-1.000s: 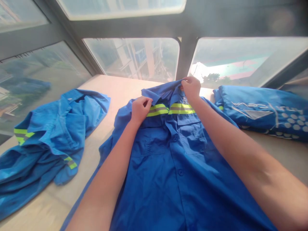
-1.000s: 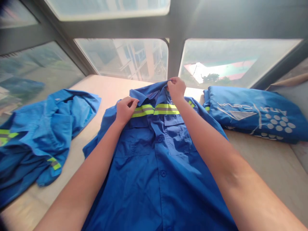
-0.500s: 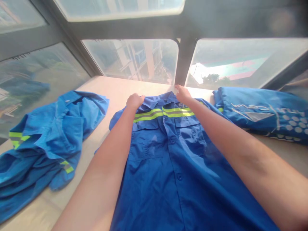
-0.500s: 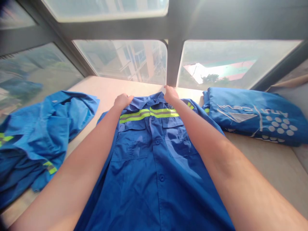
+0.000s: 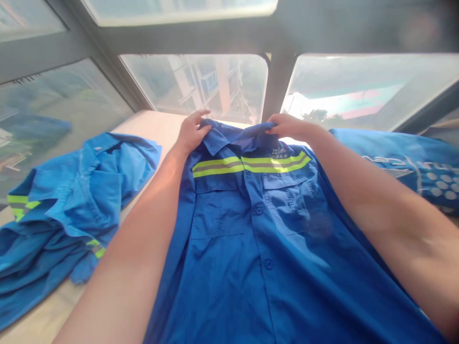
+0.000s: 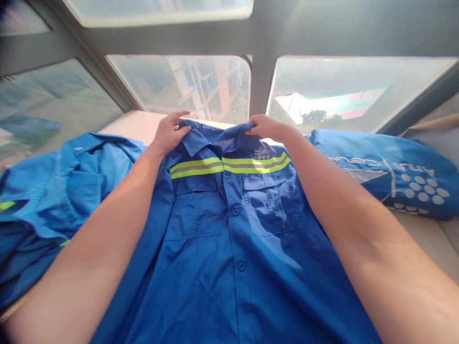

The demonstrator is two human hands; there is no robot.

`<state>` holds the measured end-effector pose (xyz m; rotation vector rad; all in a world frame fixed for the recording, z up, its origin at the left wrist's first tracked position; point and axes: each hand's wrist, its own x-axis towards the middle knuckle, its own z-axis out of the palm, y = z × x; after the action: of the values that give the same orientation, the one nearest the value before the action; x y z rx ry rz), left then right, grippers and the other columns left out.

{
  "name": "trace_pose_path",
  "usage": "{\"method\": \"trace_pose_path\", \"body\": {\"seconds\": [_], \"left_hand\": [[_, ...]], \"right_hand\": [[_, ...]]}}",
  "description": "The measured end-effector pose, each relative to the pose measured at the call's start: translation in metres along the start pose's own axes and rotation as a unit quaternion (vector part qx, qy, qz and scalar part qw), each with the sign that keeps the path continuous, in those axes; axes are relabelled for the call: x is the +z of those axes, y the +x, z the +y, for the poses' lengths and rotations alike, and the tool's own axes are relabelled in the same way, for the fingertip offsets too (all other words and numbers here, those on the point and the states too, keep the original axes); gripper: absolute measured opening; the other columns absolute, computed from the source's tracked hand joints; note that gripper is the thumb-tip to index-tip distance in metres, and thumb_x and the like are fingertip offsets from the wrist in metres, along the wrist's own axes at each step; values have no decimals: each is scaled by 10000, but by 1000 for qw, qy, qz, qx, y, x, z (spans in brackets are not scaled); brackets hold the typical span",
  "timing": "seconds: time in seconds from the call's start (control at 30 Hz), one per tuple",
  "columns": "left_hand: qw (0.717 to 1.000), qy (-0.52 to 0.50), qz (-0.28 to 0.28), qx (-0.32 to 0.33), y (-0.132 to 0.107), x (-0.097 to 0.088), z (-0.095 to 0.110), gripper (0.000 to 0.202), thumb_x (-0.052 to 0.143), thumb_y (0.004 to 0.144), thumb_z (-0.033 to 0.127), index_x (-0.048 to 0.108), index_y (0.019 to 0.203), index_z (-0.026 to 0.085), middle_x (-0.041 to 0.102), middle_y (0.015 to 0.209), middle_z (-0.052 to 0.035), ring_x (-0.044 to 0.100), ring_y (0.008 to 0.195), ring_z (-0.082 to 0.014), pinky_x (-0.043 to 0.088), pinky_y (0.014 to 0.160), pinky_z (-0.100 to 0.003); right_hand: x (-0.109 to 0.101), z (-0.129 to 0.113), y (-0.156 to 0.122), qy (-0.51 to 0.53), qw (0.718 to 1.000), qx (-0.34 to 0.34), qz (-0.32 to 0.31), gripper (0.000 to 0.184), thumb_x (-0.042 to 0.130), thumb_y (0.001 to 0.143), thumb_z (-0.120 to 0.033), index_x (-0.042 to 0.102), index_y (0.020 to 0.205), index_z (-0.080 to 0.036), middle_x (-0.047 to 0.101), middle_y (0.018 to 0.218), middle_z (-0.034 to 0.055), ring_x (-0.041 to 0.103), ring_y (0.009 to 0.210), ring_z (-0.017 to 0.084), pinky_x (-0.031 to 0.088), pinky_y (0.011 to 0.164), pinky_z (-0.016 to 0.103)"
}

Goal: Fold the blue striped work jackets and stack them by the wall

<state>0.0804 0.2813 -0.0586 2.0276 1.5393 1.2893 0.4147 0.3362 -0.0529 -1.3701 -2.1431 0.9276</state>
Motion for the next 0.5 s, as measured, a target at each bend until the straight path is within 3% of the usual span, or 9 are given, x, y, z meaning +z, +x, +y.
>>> {"method": "trace_pose_path", "body": {"seconds": [0.07,0.13,0.2,0.27,0.33,0.4,0.5], "left_hand": [[1000,-14,9,18,7,-1,8,503,647,810,255,592,1300,154,694,1058,-64,648,1005,-201,507,956,-361],[999,-2,28,16,11,4,14,522,625,866,329,550,1351,151,683,1113,-75,640,1060,-218,478,988,-377],[997,61,28,-32,10,12,16,570,562,923,432,488,1415,157,673,1175,-101,624,1130,-252,445,1021,-404],[979,159,-23,-125,5,19,17,656,510,931,555,451,1448,155,658,1241,-144,593,1200,-305,415,1042,-441],[942,242,-108,-206,-5,20,14,765,516,885,660,464,1431,126,617,1322,-198,553,1250,-345,391,1050,-460],[914,279,-172,-239,-16,16,8,832,565,836,696,505,1370,60,576,1365,-245,538,1251,-343,372,1052,-460],[914,261,-209,-231,-31,3,-5,722,625,833,612,607,1135,-44,670,1200,-235,586,1130,-253,374,1038,-398]], "right_hand": [[-7,-7,-4,-21,999,-12,34,284,699,854,-218,640,1095,-78,687,960,78,598,781,104,455,698,233],[-7,-10,-2,-47,992,-29,113,344,619,910,-285,606,1154,-44,672,1032,112,598,863,115,434,740,247],[2,-7,4,-71,977,-26,198,417,594,926,-357,576,1220,-62,662,1060,114,599,925,151,443,791,283],[14,2,12,-91,970,3,226,561,683,863,-421,533,1306,-111,662,1076,105,603,951,202,467,834,337],[24,15,16,-102,974,48,194,664,703,835,-468,491,1372,-141,662,1115,118,607,972,243,479,858,381],[29,30,14,-114,978,83,154,547,595,907,-465,526,1348,-148,659,1148,135,609,991,257,473,869,389],[26,46,3,-151,978,116,82,347,479,965,-394,658,1133,-148,682,1047,122,617,902,238,460,830,361]]}}
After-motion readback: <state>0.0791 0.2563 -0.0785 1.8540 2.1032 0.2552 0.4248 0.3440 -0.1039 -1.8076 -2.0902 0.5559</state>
